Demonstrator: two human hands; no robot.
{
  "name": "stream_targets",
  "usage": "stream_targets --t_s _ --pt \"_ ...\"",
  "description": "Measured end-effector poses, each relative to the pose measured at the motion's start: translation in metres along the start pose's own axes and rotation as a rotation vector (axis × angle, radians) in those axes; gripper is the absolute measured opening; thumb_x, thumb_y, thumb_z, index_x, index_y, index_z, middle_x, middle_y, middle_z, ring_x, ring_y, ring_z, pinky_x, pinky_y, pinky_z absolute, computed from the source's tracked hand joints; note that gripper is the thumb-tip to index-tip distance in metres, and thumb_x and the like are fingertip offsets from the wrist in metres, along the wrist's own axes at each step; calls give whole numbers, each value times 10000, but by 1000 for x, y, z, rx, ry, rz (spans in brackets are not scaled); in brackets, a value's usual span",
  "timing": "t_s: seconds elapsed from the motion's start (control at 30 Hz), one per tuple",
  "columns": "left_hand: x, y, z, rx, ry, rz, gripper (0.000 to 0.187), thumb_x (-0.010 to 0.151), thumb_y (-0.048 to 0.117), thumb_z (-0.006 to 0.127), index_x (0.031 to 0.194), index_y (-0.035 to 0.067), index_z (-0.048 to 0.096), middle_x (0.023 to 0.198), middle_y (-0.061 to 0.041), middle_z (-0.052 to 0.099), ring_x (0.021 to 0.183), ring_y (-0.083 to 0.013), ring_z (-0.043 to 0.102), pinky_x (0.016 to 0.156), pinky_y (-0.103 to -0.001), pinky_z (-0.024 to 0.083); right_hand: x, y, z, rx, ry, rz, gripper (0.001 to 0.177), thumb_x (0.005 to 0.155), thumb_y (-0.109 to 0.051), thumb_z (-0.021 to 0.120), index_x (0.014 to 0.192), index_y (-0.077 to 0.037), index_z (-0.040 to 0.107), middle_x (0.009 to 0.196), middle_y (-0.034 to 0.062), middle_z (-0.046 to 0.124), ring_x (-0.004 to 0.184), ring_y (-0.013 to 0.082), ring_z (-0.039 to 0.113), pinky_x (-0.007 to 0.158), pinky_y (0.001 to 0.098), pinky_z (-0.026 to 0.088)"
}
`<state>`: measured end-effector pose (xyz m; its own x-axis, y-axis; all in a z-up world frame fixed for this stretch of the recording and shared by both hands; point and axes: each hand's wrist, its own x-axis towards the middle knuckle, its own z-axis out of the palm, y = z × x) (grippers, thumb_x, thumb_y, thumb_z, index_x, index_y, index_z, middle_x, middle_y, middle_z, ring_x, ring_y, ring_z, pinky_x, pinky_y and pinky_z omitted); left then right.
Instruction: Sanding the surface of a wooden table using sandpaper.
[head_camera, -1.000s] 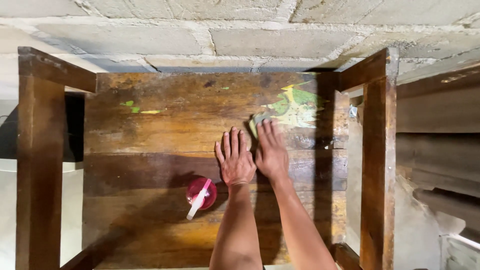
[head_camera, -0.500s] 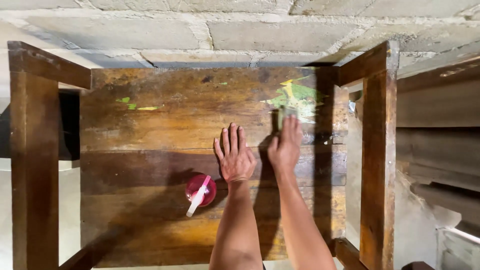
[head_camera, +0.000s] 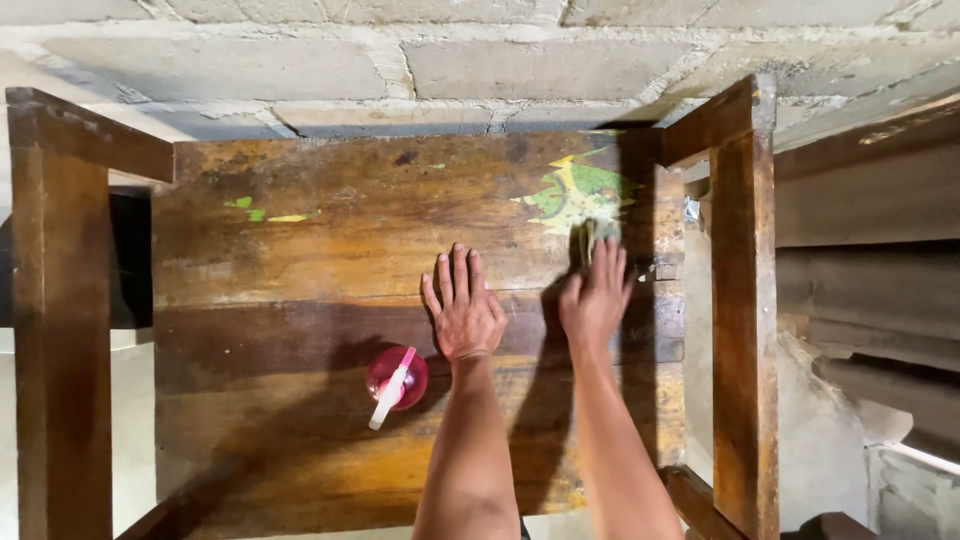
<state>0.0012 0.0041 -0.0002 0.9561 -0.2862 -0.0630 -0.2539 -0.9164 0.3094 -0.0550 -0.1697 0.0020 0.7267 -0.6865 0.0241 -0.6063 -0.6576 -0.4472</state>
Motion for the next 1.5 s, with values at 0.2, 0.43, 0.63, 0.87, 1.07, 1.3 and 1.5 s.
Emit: stream_targets --t_s 0.2,0.43,0.63,0.87,1.07,1.3,1.5 --pt "-2 -4 16 17 41 7 646 920 259 524 1551 159 433 1676 -39 313 1550 -280 238 1256 -563 88 -7 -61 21 68 -113 -305 724 867 -43 587 1570 -55 416 1663 143 335 1559 347 286 1305 500 127" --pt "2 -2 8 -16 35 13 658 910 262 518 1550 136 437 1673 -47 313 1545 -289 246 1254 -556 85 -50 -11 -9 63 -141 -413 644 934 -59 577 1569 -84 472 1633 122 437 1546 321 353 1310 502 204" --pt "1 0 2 0 26 4 645 914 264 517 1543 135 451 1668 -44 320 1547 -288 252 1257 -554 94 -1 16 2 126 -16 -92 642 933 -98 562 1561 -80 433 1643 148 393 1529 380 333 1231 460 331" --pt "-2 -2 9 7 56 9 639 910 262 525 1535 146 464 1670 -44 327 1547 -292 259 1259 -557 102 6 -47 28 51 -104 -263 759 875 -117 595 1584 6 353 1656 232 308 1544 429 234 1260 529 196" --pt "1 -4 16 30 47 22 662 905 262 527 1551 143 445 1676 -47 318 1548 -289 257 1261 -556 93 -46 -28 -2 17 -241 -407 680 908 -172 597 1556 -59 425 1655 137 362 1558 349 290 1276 512 201" --pt "-1 -3 4 -11 49 16 665 905 267 546 1549 139 440 1670 -52 323 1543 -292 268 1254 -564 111 -26 26 -20 36 -57 -189 575 1012 -173 520 1571 -64 442 1649 138 395 1555 374 317 1282 479 285" --pt "-1 -3 4 -25 76 15 630 916 263 553 1528 141 470 1662 -53 341 1538 -297 280 1252 -578 129 17 -15 0 -145 -109 -147 651 985 -161 533 1604 -40 373 1687 185 274 1550 366 196 1249 516 137"
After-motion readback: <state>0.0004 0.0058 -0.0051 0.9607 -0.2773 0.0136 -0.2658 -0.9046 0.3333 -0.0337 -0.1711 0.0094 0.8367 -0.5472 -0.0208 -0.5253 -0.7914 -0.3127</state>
